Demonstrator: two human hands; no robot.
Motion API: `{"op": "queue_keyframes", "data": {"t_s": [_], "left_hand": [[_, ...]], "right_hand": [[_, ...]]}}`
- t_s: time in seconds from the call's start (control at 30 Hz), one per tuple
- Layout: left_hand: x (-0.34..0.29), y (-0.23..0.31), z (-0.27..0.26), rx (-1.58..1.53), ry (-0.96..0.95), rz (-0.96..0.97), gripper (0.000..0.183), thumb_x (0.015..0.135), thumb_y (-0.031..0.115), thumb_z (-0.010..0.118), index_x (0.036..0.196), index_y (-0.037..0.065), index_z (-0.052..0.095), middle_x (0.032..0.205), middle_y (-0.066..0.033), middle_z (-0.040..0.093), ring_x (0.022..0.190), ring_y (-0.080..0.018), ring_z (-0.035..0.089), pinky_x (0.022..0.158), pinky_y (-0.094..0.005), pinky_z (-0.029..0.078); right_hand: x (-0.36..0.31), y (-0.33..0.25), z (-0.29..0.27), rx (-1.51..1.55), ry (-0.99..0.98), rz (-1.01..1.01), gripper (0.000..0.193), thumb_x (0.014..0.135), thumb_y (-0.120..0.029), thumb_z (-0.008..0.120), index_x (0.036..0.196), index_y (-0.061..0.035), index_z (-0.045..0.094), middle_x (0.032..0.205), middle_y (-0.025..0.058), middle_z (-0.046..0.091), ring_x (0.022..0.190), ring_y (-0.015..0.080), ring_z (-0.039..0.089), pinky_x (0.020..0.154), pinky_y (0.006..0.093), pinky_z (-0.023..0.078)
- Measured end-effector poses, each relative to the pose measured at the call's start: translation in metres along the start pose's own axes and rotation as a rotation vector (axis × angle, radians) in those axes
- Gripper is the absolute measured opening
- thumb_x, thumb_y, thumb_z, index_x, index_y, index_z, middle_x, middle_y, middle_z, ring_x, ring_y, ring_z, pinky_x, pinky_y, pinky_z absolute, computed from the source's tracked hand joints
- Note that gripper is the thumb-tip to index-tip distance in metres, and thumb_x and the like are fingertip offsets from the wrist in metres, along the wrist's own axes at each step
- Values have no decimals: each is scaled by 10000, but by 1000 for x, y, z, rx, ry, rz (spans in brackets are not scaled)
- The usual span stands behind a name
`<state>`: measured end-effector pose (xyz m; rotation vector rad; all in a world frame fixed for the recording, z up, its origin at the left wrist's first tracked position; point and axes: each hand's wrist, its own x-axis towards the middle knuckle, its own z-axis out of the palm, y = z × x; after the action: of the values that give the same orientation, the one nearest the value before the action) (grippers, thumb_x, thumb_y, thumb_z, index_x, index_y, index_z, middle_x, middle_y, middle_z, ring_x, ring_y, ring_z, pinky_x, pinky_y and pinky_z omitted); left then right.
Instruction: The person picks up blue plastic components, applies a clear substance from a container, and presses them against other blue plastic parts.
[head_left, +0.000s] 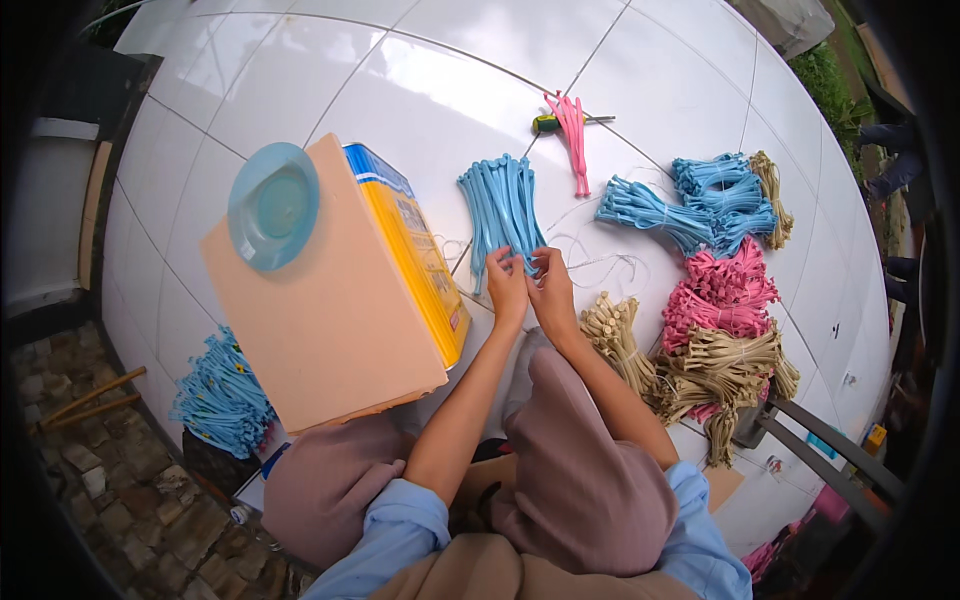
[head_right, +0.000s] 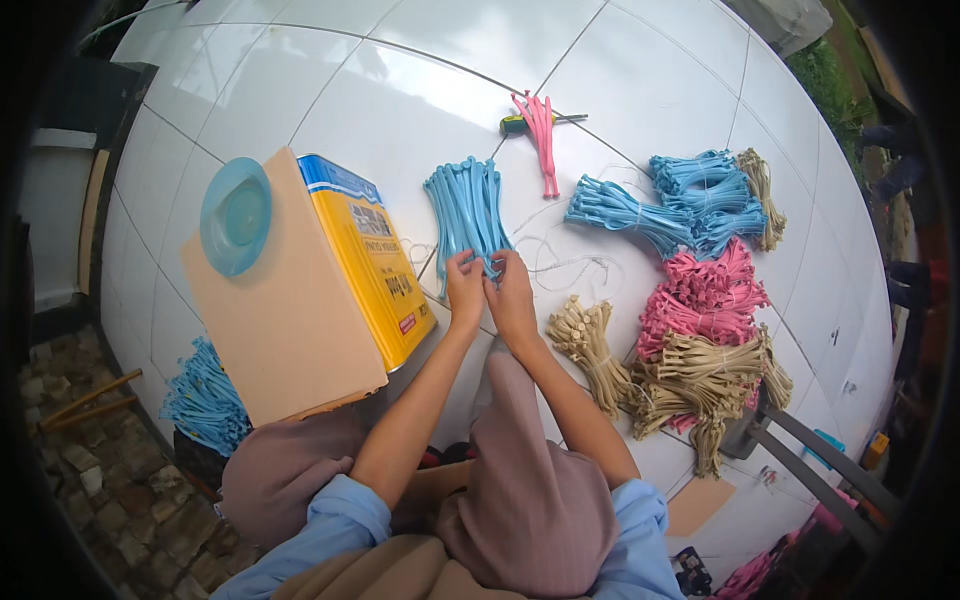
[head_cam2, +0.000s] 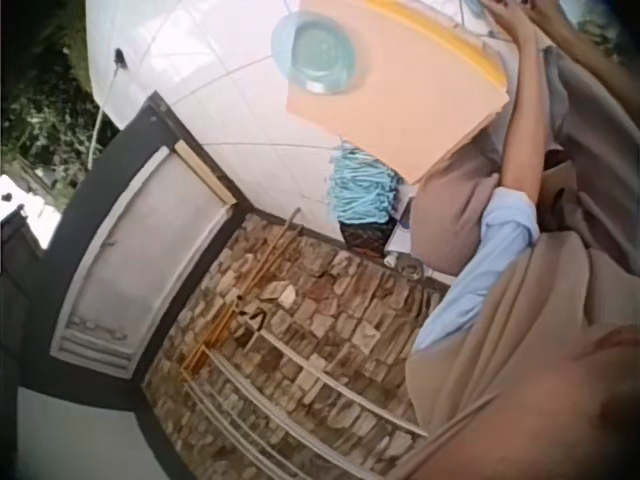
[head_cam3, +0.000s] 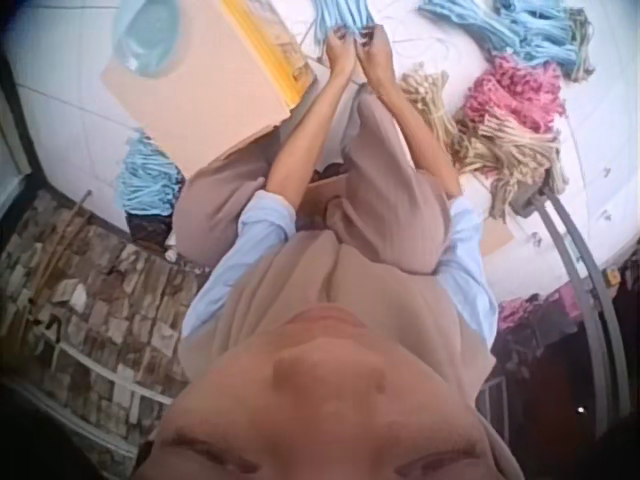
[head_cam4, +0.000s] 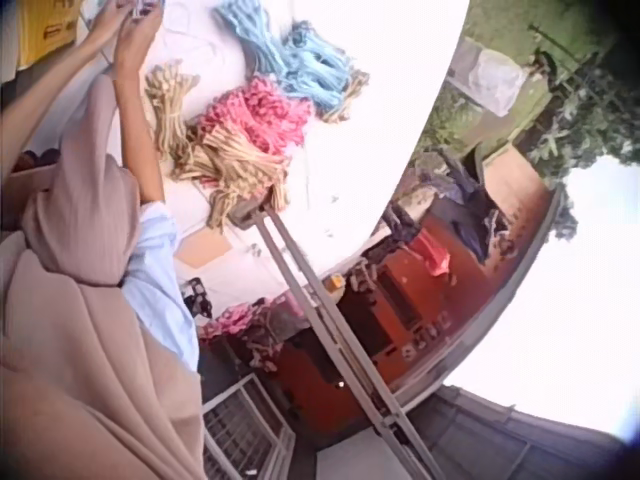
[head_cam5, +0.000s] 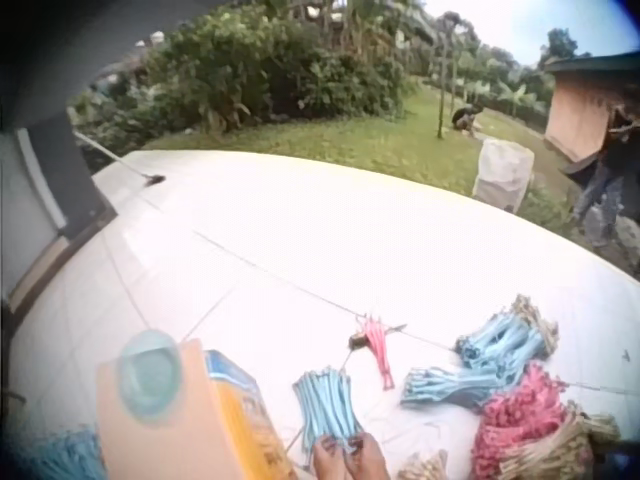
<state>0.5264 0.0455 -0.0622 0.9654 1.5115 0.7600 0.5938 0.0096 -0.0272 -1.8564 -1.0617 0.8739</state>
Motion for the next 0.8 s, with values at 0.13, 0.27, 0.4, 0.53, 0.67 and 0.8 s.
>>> {"op": "queue_keyframes", "data": {"t_s": [0.13, 0.27, 0.4, 0.53, 0.67, 0.8], "left_hand": [[-7, 55, 5, -433, -212, -299, 339, 914, 261, 471, 1123, -5, 451, 831, -87, 561, 748, -151, 552, 574, -256, 458], [-9, 106, -8, -473, -223, -279, 311, 943, 259, 418, 1129, 11, 439, 801, -24, 490, 647, -82, 446, 545, -207, 377], [-35, 150, -21, -484, -359, -82, 292, 948, 232, 390, 1162, 35, 419, 748, -1, 417, 606, -75, 380, 522, -212, 353], [-54, 183, -42, -551, -435, -93, 262, 937, 223, 374, 1117, 42, 434, 734, 4, 437, 607, -69, 399, 518, -206, 355], [-74, 195, -52, -249, -438, 39, 229, 925, 248, 411, 1040, 55, 456, 712, 11, 463, 578, -63, 412, 519, -202, 372], [-97, 184, -51, 98, -429, 320, 316, 929, 280, 411, 1091, 9, 428, 671, -20, 492, 557, -118, 480, 547, -253, 421]], "right_hand": [[-9, -31, -13, 161, 151, 3, 342, 760, 4, 611, 1061, -3, 449, 938, 107, 554, 792, 184, 533, 667, 296, 440], [-22, -69, -22, 144, 146, -65, 425, 757, -4, 627, 1124, -14, 412, 925, 98, 557, 821, 166, 541, 700, 281, 453], [-28, -102, -62, 623, -80, -105, 601, 818, -76, 620, 1276, -39, 233, 938, 111, 560, 908, 171, 566, 840, 306, 456], [-21, -142, -103, 657, -272, -26, 598, 908, -266, 515, 1323, -45, 146, 993, 158, 573, 872, 190, 592, 833, 322, 468], [2, -164, -112, 816, -347, 250, 779, 869, -397, 548, 1318, -31, 26, 997, 233, 551, 862, 265, 602, 754, 368, 513], [37, -188, -119, 704, -322, 330, 879, 818, -332, 638, 1312, -28, -23, 1119, 299, 448, 755, 310, 610, 680, 395, 538]]}}
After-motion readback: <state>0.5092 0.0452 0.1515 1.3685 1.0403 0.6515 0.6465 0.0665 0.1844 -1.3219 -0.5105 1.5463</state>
